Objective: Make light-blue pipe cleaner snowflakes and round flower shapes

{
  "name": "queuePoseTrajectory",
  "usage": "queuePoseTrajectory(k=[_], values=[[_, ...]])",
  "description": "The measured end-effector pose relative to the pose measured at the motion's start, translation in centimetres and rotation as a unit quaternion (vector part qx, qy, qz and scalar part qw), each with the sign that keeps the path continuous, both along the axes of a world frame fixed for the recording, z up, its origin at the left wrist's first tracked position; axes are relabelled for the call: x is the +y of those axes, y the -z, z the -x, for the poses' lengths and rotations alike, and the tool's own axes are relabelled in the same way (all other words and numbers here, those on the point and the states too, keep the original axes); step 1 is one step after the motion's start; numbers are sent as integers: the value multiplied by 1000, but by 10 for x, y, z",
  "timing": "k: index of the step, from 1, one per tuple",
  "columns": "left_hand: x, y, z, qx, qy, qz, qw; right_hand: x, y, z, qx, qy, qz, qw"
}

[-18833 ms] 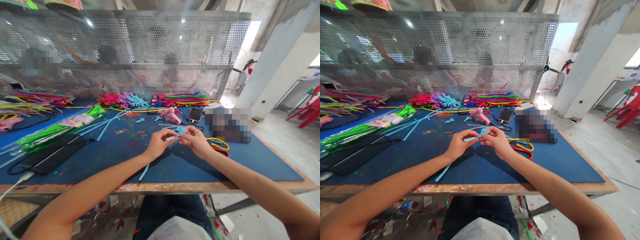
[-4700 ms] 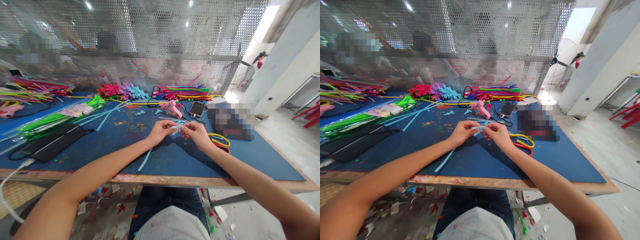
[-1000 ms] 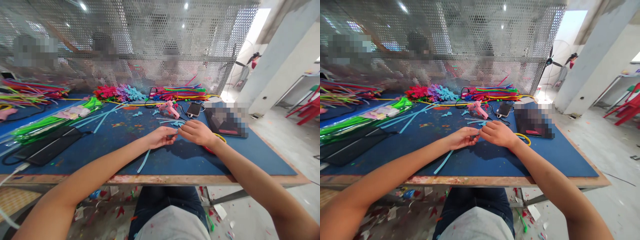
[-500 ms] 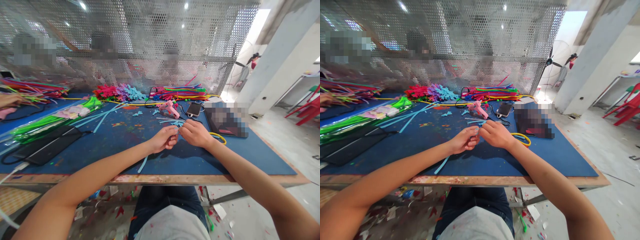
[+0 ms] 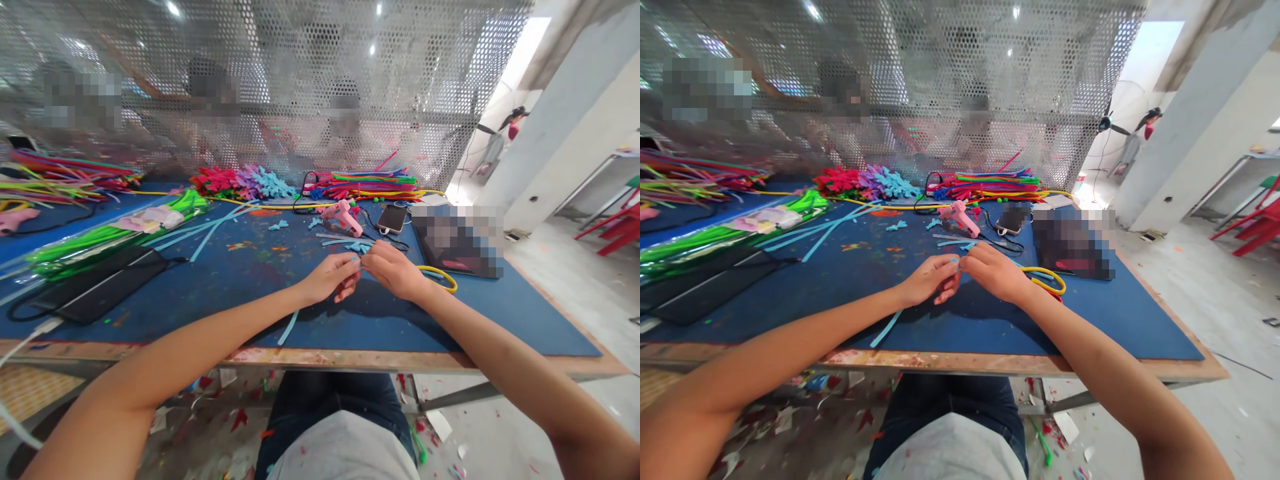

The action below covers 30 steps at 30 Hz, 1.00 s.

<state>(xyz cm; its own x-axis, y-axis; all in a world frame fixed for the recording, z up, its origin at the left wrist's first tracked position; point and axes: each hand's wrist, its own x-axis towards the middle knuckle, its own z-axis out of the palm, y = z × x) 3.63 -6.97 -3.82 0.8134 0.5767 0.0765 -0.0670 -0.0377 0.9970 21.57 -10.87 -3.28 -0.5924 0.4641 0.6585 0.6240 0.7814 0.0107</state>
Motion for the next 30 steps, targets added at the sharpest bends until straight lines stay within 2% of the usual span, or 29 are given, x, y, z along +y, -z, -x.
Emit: queuePoseTrajectory(k=[3,6,8,9,11,13,15,17,19,20,21,22,23,24,25,26,28,30], values=[[-1,0,3,5,-29,-108,994,-3,-1,2,48,-19,36,998],[-1,-3,6,24,-59,-234,970,-10,-2,9,121,-36,118,985],[0,-4,8,35,-85,-318,944,-14,-1,17,193,-36,198,960],[1,-5,9,39,-100,-360,927,-16,0,21,241,-39,247,938],[5,-7,12,50,-120,-434,891,-19,1,30,355,-69,357,861],[10,-11,15,71,-105,-485,865,-21,3,37,458,-114,473,744],[16,-17,19,96,-57,-514,851,-21,4,41,517,-138,577,617],[22,-25,23,110,-12,-528,842,-19,3,40,525,-142,673,500],[27,-31,27,108,19,-543,832,-16,3,38,506,-143,751,400],[30,-32,28,105,37,-562,819,-15,2,36,490,-141,779,364],[32,-32,29,99,55,-589,800,-14,2,35,475,-141,799,341],[34,-31,29,91,68,-620,776,-13,2,34,469,-142,804,338],[36,-29,29,79,70,-648,754,-13,2,34,476,-144,791,356],[38,-25,28,64,52,-664,743,-12,3,34,494,-145,761,395],[40,-21,27,47,14,-661,749,-12,3,34,518,-144,711,453],[42,-16,24,25,-38,-635,771,-11,4,34,541,-138,643,524],[45,-8,18,-17,-124,-517,847,-7,6,30,547,-99,487,674],[46,-3,12,-67,-140,-349,924,-3,7,24,491,-27,353,796]])
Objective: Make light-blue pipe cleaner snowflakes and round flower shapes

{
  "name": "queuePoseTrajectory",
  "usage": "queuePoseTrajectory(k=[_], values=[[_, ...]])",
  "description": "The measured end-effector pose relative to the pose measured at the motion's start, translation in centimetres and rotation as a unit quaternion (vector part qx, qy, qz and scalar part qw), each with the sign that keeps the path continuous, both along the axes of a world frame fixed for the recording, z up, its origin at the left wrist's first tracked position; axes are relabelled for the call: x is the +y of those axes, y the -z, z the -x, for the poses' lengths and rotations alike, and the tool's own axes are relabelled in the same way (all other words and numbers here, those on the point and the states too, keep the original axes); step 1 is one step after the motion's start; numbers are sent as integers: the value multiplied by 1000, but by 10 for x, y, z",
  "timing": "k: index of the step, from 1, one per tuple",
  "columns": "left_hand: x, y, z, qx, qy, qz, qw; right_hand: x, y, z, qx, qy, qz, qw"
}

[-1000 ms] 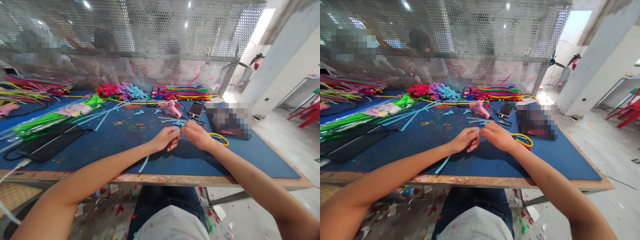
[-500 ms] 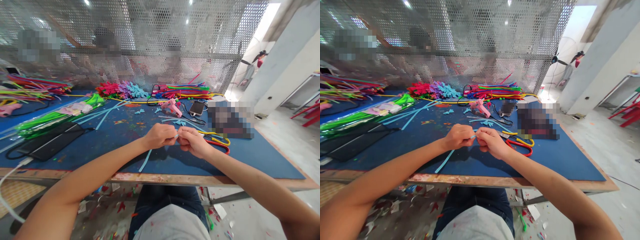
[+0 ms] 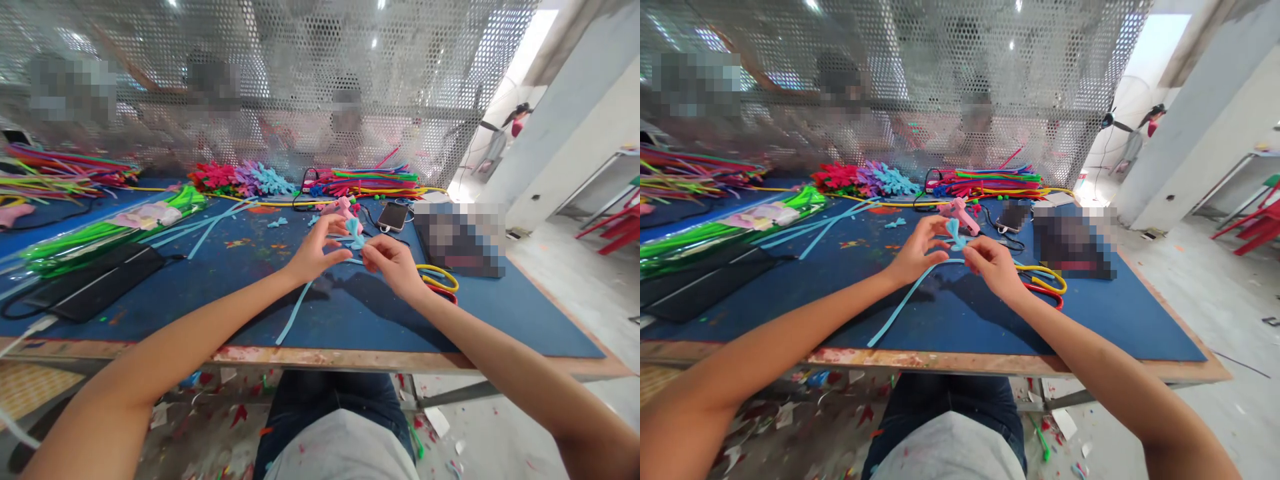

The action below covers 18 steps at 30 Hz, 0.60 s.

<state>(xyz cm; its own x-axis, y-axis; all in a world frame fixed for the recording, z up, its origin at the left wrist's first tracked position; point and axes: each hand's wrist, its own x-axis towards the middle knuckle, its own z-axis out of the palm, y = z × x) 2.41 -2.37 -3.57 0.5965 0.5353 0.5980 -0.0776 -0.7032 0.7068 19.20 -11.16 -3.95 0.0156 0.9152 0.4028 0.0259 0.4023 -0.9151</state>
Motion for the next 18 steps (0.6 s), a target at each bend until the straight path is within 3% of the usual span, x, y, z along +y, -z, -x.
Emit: queuePoseTrajectory(k=[2,4,7,11,13,15,18], values=[[-1,1,-4,-34,55,150,987,4,0,-7,-126,80,-72,986],[-5,0,-7,-39,88,229,969,6,0,-12,-223,115,-128,959],[-13,-5,-8,-52,83,242,965,5,0,-14,-300,106,-191,929],[-20,-8,-8,-71,11,213,974,3,1,-12,-327,89,-211,917],[-21,-8,-9,-78,-14,206,975,2,2,-10,-312,90,-187,927],[-21,-8,-9,-84,-22,209,974,2,4,-7,-253,93,-121,955],[-20,-7,-9,-81,-19,218,972,4,7,-4,-117,24,17,993]])
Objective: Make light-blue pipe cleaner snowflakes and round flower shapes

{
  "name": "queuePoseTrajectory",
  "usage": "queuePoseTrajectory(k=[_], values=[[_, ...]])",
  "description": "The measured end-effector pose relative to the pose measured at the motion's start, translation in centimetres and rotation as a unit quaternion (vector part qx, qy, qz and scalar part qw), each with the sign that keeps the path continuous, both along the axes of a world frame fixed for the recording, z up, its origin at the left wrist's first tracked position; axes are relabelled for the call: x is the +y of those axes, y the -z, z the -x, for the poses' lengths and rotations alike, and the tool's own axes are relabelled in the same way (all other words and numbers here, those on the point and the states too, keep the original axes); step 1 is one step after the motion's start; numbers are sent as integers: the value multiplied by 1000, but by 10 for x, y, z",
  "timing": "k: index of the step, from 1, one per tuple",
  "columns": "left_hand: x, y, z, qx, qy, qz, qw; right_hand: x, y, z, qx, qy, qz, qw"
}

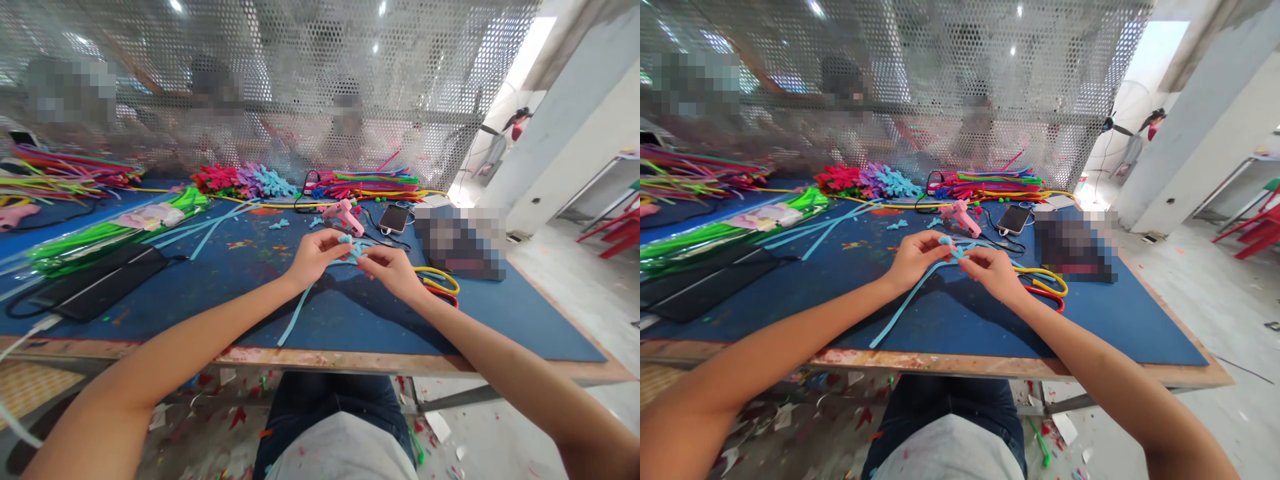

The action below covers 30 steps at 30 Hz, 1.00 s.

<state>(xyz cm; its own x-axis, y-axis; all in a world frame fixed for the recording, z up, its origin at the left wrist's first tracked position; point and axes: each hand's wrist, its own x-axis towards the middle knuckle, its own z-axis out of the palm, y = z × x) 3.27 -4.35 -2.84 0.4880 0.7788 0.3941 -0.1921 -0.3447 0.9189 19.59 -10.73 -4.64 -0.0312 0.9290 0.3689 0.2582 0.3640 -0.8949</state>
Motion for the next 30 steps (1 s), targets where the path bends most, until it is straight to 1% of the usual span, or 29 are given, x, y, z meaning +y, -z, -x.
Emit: queuePoseTrajectory(k=[2,3,5,6,8,11,14,17,19,23,25,27,30], values=[[0,0,0,8,6,5,1000,2,1,1,82,-61,77,992],[0,0,0,13,7,5,1000,3,2,1,113,-81,104,985],[-1,0,0,30,-2,-6,1000,4,2,0,144,-95,138,975],[-1,0,0,42,-9,-13,999,4,2,0,139,-90,144,976],[-3,1,-1,62,-24,-20,998,3,3,1,107,-53,125,985],[-7,5,-4,59,-41,-2,997,0,3,5,65,34,49,996],[-12,10,-8,11,-43,69,997,-4,3,11,34,96,-18,995],[-15,15,-11,-26,-30,137,990,-6,3,13,5,125,-49,991],[-14,17,-12,-33,-24,153,987,-5,3,12,-10,120,-47,992],[-11,18,-13,-47,-13,169,984,-3,4,12,-15,65,-29,997],[-11,19,-13,-57,11,168,984,-2,5,14,3,36,-11,999],[-11,19,-13,-65,20,161,985,-1,6,16,29,17,14,999],[-9,19,-12,-84,-5,171,982,1,9,16,82,10,48,995]])
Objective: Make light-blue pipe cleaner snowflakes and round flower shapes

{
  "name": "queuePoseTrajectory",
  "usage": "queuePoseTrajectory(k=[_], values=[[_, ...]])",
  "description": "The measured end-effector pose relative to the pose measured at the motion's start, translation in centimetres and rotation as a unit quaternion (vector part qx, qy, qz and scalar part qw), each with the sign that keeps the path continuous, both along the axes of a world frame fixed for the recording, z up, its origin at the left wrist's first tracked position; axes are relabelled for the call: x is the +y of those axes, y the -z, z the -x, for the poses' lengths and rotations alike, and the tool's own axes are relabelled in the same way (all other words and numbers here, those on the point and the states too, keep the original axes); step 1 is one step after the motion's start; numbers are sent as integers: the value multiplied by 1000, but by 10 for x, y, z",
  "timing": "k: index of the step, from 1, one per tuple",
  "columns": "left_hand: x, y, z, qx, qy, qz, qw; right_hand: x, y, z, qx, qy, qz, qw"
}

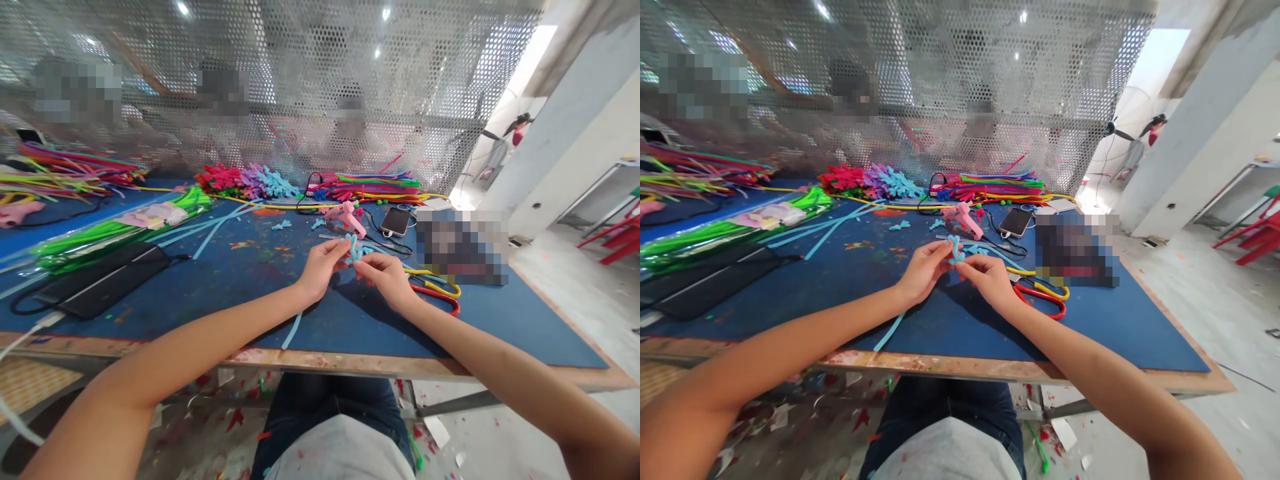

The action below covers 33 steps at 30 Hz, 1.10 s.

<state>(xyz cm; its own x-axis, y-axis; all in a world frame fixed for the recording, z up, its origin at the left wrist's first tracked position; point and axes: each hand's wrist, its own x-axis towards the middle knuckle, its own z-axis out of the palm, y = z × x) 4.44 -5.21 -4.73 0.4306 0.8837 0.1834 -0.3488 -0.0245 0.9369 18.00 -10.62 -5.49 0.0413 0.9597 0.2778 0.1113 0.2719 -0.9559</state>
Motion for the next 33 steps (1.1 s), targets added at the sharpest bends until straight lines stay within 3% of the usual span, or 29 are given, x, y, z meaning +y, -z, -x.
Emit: queuePoseTrajectory(k=[3,6,9,15,22,26,30,33], values=[[4,-4,1,-50,46,52,996,2,2,-3,42,0,17,999],[6,-10,2,-77,183,113,974,2,2,-5,29,-22,22,999],[3,-12,1,-72,289,140,944,1,1,-6,-46,-18,8,999],[0,-8,3,-72,348,145,924,0,-1,-8,-108,-30,-6,994],[-5,-7,1,-56,314,84,944,-3,0,-3,-122,-40,-6,992],[-2,-6,-2,-70,234,82,966,-3,-6,-5,-136,11,1,991],[26,-11,8,-133,157,95,974,4,-16,-22,-75,122,-26,989],[57,-14,22,-127,97,95,983,12,-19,-37,-28,170,-43,984]])
